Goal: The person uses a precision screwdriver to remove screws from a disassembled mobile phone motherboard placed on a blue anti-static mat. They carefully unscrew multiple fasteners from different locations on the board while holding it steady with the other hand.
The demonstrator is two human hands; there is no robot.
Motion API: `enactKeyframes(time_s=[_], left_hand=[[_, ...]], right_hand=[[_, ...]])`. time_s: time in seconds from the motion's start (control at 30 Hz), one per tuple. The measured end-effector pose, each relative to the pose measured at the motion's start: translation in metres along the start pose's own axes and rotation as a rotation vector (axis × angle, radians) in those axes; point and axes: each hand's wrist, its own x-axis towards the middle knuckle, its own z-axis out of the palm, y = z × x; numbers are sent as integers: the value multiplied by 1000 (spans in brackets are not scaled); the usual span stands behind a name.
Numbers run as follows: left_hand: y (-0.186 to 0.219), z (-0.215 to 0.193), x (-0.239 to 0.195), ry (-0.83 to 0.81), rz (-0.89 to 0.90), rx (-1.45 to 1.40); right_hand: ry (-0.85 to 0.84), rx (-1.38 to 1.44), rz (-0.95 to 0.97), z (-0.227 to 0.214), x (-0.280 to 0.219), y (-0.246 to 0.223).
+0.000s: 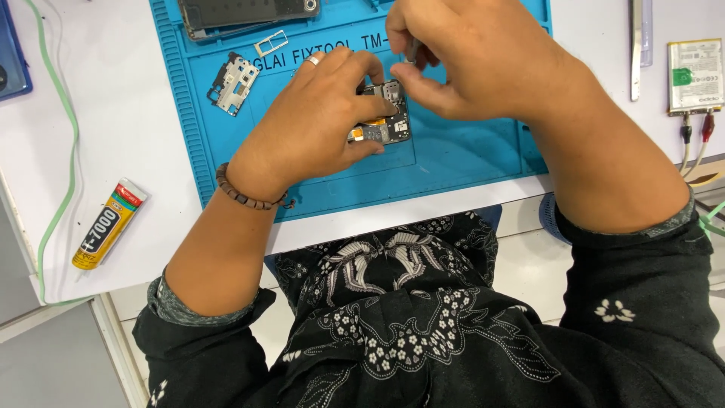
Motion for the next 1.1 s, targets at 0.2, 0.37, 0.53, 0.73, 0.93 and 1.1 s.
enactKeyframes(time_s=[0.2,0.37,0.53,0.73,0.93,1.1], left_hand=[[4,-3,2,-26,-7,9],[5,-3,1,1,41,62],[6,-4,3,-17,38,69],[8,-6,5,-47,-8,44],[8,-5,4,-55,-12,52],[7,-4,3,-58,-16,59]], right_hand=[[53,34,-95,-5,2,-4],[101,-140,-23,10,-4,7],[81,-11,15,2,2,-2],[-28,141,19,-12,7,-11],[29,53,-13,2,5,-2],[57,-15,57,3,6,-4]])
